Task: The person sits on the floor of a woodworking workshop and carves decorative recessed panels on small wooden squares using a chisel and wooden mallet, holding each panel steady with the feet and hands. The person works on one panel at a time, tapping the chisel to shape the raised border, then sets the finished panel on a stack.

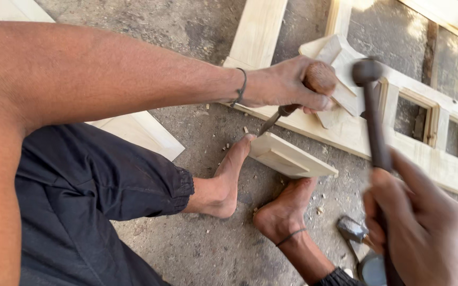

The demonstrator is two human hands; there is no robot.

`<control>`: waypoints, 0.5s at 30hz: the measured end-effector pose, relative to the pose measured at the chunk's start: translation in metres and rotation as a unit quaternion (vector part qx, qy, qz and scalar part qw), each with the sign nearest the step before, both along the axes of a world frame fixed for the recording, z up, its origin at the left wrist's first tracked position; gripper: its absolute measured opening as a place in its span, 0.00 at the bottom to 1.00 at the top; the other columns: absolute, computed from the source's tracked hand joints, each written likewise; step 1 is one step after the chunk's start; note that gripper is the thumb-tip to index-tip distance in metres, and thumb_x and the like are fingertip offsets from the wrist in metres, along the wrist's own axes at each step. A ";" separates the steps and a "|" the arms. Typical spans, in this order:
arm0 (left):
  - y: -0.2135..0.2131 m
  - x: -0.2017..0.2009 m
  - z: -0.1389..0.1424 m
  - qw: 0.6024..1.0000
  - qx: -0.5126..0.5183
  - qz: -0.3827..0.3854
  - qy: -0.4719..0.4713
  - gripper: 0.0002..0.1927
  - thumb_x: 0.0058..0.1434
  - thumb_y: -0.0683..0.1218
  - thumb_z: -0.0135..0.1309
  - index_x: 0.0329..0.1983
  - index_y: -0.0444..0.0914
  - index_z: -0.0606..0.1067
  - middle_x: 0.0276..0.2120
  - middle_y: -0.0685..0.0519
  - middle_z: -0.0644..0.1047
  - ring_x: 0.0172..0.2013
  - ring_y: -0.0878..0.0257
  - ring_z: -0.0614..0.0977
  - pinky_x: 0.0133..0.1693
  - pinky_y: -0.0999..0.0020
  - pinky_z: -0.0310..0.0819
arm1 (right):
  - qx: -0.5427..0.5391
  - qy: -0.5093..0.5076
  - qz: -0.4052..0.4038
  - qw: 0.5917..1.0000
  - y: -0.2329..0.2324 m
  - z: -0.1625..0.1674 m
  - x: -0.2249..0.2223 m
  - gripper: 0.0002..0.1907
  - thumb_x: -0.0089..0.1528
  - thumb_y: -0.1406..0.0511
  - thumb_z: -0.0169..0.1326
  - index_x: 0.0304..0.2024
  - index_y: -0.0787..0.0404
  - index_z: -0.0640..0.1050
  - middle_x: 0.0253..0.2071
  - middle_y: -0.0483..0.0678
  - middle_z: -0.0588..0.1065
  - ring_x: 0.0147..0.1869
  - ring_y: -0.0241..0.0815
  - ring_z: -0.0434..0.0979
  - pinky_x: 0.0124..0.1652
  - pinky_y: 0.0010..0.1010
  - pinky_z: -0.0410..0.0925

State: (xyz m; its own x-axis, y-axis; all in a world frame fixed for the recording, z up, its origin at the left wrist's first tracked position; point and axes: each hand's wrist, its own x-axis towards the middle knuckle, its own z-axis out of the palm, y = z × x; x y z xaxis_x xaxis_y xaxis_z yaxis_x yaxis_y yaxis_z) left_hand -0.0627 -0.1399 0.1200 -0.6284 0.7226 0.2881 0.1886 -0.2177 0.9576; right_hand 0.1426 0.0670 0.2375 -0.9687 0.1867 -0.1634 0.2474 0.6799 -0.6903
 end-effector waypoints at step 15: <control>0.015 -0.004 0.012 0.999 -0.022 0.042 0.006 0.15 0.60 0.49 0.67 0.42 0.37 0.76 0.25 0.58 0.77 0.26 0.71 0.79 0.29 0.77 0.79 | -0.083 0.032 -0.029 0.996 0.069 -0.031 0.013 0.33 0.76 0.51 0.45 0.80 0.58 0.60 0.23 0.54 0.64 0.14 0.40 0.64 0.11 0.35 0.58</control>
